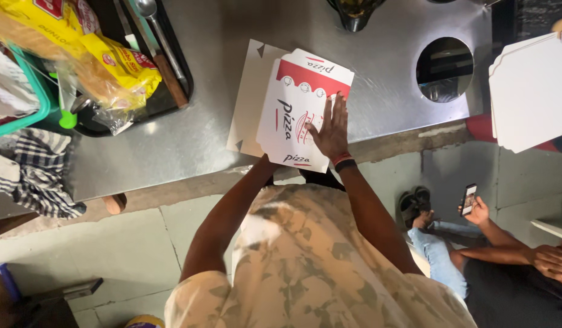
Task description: The person assembles flat-packed pizza boxes by folding the flaps and tucking tabs into slots to form the box shape. They handle multiple boxes one at a time on a stainless steel countertop.
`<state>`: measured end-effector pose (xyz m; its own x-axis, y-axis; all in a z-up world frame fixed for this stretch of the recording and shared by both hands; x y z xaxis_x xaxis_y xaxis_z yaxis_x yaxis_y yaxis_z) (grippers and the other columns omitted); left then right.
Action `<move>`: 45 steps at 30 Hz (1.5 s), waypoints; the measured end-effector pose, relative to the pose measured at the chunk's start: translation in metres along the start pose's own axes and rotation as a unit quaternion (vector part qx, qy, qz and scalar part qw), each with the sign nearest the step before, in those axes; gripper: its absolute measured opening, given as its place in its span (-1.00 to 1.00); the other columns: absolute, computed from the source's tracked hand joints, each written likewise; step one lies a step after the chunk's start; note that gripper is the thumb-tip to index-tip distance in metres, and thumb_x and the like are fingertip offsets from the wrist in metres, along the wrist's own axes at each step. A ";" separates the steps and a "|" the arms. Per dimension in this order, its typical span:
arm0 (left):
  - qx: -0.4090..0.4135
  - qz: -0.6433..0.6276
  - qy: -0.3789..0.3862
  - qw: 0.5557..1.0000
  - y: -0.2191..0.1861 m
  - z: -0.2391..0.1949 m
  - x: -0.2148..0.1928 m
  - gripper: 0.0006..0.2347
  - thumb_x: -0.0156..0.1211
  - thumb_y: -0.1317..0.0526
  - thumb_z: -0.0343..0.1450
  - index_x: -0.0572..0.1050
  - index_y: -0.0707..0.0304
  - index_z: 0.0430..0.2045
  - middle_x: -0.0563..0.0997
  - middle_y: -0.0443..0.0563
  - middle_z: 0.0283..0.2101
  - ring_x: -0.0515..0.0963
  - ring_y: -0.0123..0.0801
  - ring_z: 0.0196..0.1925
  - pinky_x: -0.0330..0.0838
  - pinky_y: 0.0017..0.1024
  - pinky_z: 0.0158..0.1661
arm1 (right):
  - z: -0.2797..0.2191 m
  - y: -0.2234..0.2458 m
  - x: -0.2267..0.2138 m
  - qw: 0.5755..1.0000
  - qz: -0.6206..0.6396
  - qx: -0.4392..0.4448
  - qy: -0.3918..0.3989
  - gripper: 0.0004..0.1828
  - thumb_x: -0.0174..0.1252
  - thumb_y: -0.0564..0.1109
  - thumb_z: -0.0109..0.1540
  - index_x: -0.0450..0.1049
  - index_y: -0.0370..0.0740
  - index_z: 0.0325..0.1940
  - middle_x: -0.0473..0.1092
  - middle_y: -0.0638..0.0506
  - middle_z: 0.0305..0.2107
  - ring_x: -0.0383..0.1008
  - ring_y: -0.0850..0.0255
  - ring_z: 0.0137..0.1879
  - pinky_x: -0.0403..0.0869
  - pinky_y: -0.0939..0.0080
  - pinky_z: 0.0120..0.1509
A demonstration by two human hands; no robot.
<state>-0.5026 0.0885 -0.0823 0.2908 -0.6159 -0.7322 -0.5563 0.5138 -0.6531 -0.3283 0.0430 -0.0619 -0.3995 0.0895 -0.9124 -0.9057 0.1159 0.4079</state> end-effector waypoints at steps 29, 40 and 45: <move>-0.004 0.134 -0.034 0.990 0.011 -0.096 0.078 -0.86 0.20 0.17 0.37 0.65 0.14 -0.32 0.65 0.01 -0.16 0.61 -0.15 -0.04 0.45 -0.12 -0.06 | -0.102 0.033 -0.019 0.998 0.054 0.010 0.040 0.35 0.27 0.48 0.05 -0.12 -0.52 0.53 -0.11 -0.46 0.48 -0.13 -0.35 0.60 0.03 -0.35 0.57; -0.003 0.233 -0.001 0.972 -0.027 -0.087 0.025 -0.53 0.25 -0.03 0.32 0.55 0.27 0.03 0.46 0.21 0.19 0.20 0.04 0.46 0.01 0.06 0.38 | -0.141 0.048 -0.078 0.992 0.125 -0.002 0.012 0.06 0.37 0.21 0.12 0.08 -0.46 0.47 0.03 -0.42 0.45 0.04 -0.28 0.57 0.16 -0.19 0.57; 0.002 0.087 -0.028 0.996 -0.059 -0.070 -0.022 -0.43 0.32 -0.17 0.21 0.56 0.20 0.00 0.29 0.21 0.34 0.20 0.11 0.36 0.04 0.20 0.18 | -0.109 0.046 -0.070 0.995 -0.059 -0.048 -0.061 -0.32 0.27 0.20 0.27 0.18 -0.23 0.25 0.14 -0.50 0.29 0.10 -0.37 0.51 0.25 -0.19 0.53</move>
<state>-0.5311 0.0297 -0.0143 0.2336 -0.4831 -0.8438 -0.5991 0.6120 -0.5163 -0.3571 -0.0656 0.0167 -0.2740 0.2013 -0.9404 -0.9572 0.0374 0.2869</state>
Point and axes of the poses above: each hand's wrist, its own z-axis towards the middle knuckle, its own x-axis out of the palm, y = z × x, the point moved 2 cm from there along z, towards the middle knuckle
